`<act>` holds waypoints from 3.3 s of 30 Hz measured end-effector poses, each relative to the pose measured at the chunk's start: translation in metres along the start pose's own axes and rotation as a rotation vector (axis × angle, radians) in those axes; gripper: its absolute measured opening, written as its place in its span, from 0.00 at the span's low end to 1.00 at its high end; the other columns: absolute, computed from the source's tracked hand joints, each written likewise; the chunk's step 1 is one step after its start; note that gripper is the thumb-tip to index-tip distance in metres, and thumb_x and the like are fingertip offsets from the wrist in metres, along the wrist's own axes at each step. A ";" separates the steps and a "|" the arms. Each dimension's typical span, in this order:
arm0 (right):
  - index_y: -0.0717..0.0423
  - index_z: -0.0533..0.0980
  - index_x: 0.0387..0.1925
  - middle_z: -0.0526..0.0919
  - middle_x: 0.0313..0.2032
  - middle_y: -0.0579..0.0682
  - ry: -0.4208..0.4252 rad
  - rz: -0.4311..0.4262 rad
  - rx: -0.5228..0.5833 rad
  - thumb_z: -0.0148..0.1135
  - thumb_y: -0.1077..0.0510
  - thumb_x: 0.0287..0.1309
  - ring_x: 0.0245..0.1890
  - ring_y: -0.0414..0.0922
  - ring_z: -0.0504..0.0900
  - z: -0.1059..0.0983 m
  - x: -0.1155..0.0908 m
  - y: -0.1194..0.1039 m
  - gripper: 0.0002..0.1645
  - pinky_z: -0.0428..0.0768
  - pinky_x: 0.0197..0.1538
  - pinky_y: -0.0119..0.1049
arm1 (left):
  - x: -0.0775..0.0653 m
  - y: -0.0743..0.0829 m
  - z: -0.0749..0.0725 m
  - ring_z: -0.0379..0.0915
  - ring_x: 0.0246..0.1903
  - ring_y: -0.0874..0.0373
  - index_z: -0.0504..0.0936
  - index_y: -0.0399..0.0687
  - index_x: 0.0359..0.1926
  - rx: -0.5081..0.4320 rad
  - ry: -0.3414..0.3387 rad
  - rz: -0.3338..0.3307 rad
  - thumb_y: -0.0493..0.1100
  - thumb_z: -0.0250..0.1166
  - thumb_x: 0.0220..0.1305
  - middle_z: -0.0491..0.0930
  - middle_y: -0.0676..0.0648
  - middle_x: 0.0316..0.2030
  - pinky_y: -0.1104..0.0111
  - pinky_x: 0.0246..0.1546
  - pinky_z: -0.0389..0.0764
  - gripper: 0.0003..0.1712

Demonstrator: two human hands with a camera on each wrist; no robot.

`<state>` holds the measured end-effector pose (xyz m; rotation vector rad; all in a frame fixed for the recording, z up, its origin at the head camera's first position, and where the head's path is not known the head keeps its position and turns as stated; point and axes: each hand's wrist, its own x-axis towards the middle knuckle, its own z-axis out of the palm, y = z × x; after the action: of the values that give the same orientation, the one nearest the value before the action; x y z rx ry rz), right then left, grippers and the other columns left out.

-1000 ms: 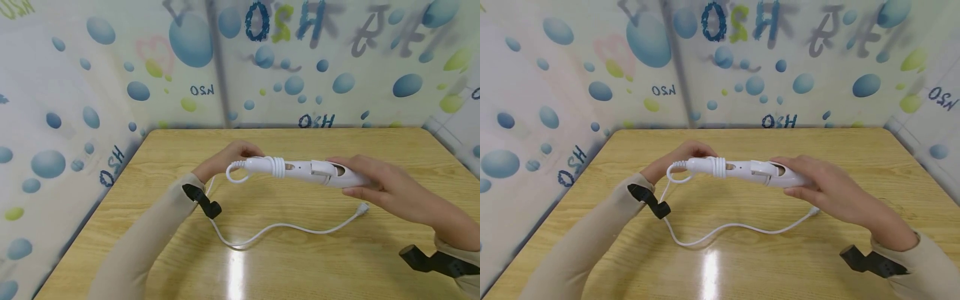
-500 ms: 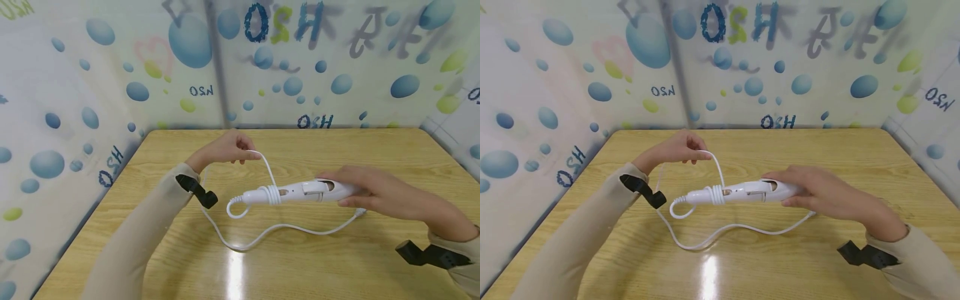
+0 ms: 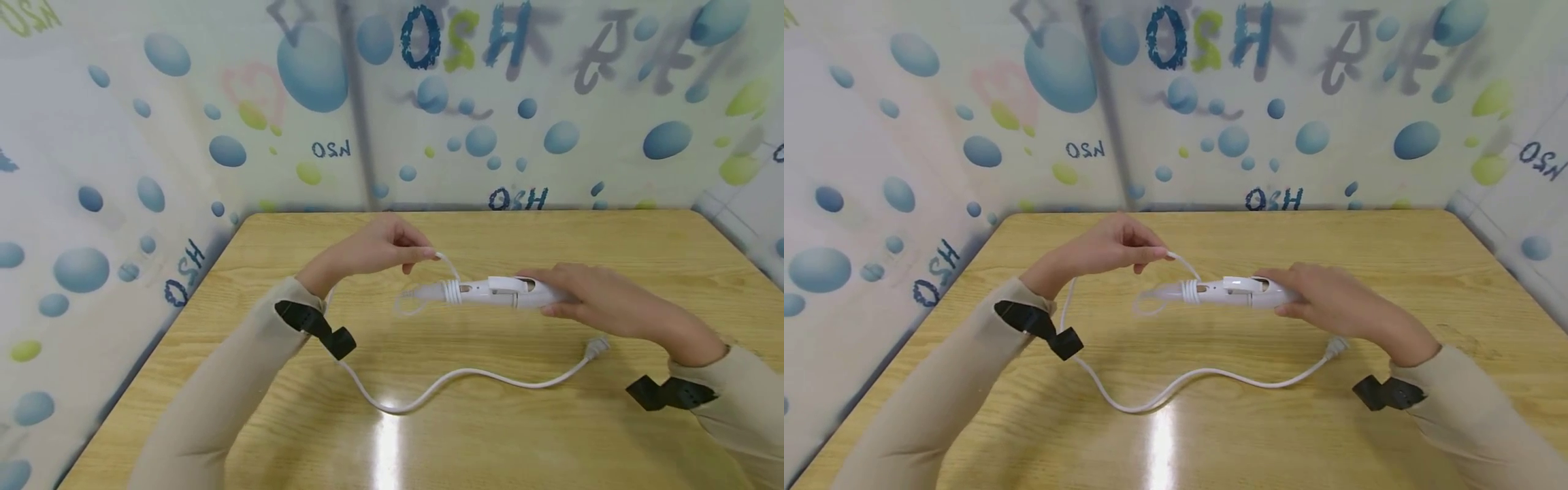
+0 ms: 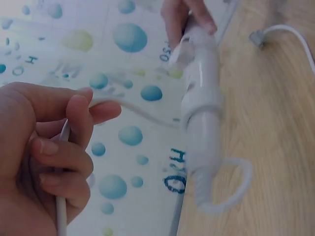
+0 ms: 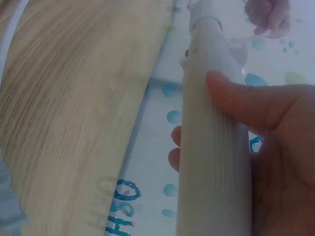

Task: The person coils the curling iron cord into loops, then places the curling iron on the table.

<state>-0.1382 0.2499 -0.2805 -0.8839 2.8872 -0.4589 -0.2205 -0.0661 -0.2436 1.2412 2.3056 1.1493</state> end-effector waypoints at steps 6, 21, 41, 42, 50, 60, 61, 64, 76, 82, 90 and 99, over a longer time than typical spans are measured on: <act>0.48 0.61 0.65 0.75 0.36 0.48 0.033 0.038 -0.025 0.60 0.54 0.59 0.26 0.39 0.69 0.004 0.008 0.006 0.34 0.66 0.26 0.35 | -0.002 0.012 0.019 0.56 0.11 0.60 0.80 0.34 0.46 -0.059 -0.011 0.005 0.36 0.52 0.67 0.73 0.44 0.17 0.72 0.14 0.59 0.14; 0.58 0.59 0.66 0.72 0.49 0.65 0.431 0.133 0.085 0.56 0.55 0.62 0.41 0.58 0.72 -0.004 0.004 0.000 0.33 0.70 0.32 0.51 | 0.000 -0.007 0.056 0.70 0.20 0.57 0.60 0.41 0.67 -0.080 0.039 0.014 0.31 0.44 0.70 0.78 0.43 0.34 0.70 0.21 0.72 0.25; 0.48 0.60 0.67 0.71 0.48 0.44 0.348 -0.106 0.292 0.60 0.68 0.56 0.34 0.39 0.71 -0.011 -0.021 -0.023 0.38 0.73 0.29 0.31 | 0.004 -0.047 0.031 0.69 0.22 0.58 0.77 0.28 0.41 -0.162 0.128 0.033 0.33 0.52 0.67 0.79 0.41 0.31 0.71 0.21 0.70 0.10; 0.49 0.60 0.67 0.71 0.48 0.43 0.337 -0.117 0.299 0.60 0.68 0.56 0.34 0.39 0.71 -0.011 -0.023 -0.022 0.38 0.73 0.29 0.31 | 0.004 -0.049 0.030 0.70 0.24 0.58 0.76 0.27 0.40 -0.168 0.129 0.032 0.32 0.53 0.65 0.80 0.40 0.32 0.70 0.24 0.72 0.09; 0.45 0.61 0.66 0.70 0.46 0.42 0.230 -0.159 0.314 0.60 0.68 0.56 0.33 0.39 0.68 -0.017 -0.030 -0.023 0.38 0.69 0.26 0.32 | 0.007 -0.053 0.014 0.62 0.16 0.61 0.78 0.39 0.24 -0.200 0.166 -0.028 0.34 0.60 0.60 0.73 0.47 0.18 0.73 0.17 0.65 0.08; 0.41 0.63 0.64 0.72 0.44 0.40 0.101 -0.188 0.244 0.60 0.61 0.57 0.32 0.35 0.69 -0.015 -0.031 -0.024 0.34 0.70 0.27 0.30 | 0.003 -0.035 -0.003 0.66 0.20 0.54 0.83 0.41 0.38 -0.057 0.150 -0.090 0.43 0.63 0.61 0.78 0.47 0.26 0.70 0.20 0.68 0.10; 0.41 0.63 0.64 0.72 0.44 0.40 0.100 -0.197 0.233 0.60 0.61 0.57 0.32 0.35 0.69 -0.015 -0.030 -0.024 0.34 0.70 0.28 0.30 | 0.002 -0.033 -0.003 0.65 0.17 0.54 0.84 0.43 0.36 -0.049 0.184 -0.104 0.45 0.65 0.59 0.77 0.46 0.24 0.70 0.17 0.67 0.10; 0.40 0.62 0.65 0.73 0.47 0.41 0.082 -0.202 0.203 0.60 0.60 0.58 0.34 0.34 0.70 -0.015 -0.028 -0.023 0.34 0.71 0.30 0.30 | 0.000 -0.030 -0.005 0.61 0.12 0.57 0.86 0.47 0.30 -0.036 0.258 -0.141 0.50 0.69 0.53 0.76 0.46 0.18 0.70 0.13 0.60 0.10; 0.46 0.64 0.64 0.75 0.43 0.39 0.016 -0.219 -0.039 0.61 0.52 0.57 0.31 0.31 0.69 -0.003 -0.016 -0.004 0.33 0.69 0.31 0.31 | -0.007 0.001 0.002 0.61 0.18 0.61 0.87 0.48 0.33 -0.074 0.104 -0.118 0.44 0.68 0.54 0.80 0.52 0.23 0.69 0.26 0.69 0.07; 0.49 0.66 0.62 0.74 0.36 0.39 0.021 -0.122 -0.124 0.63 0.54 0.55 0.27 0.34 0.67 0.001 -0.008 -0.004 0.33 0.67 0.28 0.33 | -0.008 0.018 0.012 0.60 0.19 0.61 0.87 0.45 0.34 -0.022 0.032 -0.160 0.43 0.66 0.56 0.82 0.52 0.27 0.70 0.26 0.66 0.08; 0.51 0.66 0.62 0.76 0.34 0.48 0.100 -0.018 -0.207 0.63 0.55 0.55 0.25 0.37 0.70 0.002 -0.001 -0.003 0.32 0.67 0.25 0.35 | -0.015 0.028 0.027 0.48 0.11 0.62 0.84 0.36 0.40 -0.106 0.044 -0.138 0.38 0.61 0.61 0.63 0.53 0.12 0.72 0.14 0.53 0.11; 0.56 0.62 0.64 0.76 0.41 0.63 0.377 0.062 -0.139 0.62 0.57 0.56 0.33 0.53 0.76 0.001 -0.001 0.002 0.34 0.71 0.27 0.48 | -0.018 0.025 0.037 0.49 0.10 0.61 0.77 0.36 0.53 -0.251 0.132 -0.066 0.36 0.53 0.67 0.63 0.50 0.14 0.72 0.12 0.52 0.16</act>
<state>-0.1388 0.2519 -0.2820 -0.7978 3.3149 -0.4691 -0.1743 -0.0535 -0.2504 1.0189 2.1887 1.4832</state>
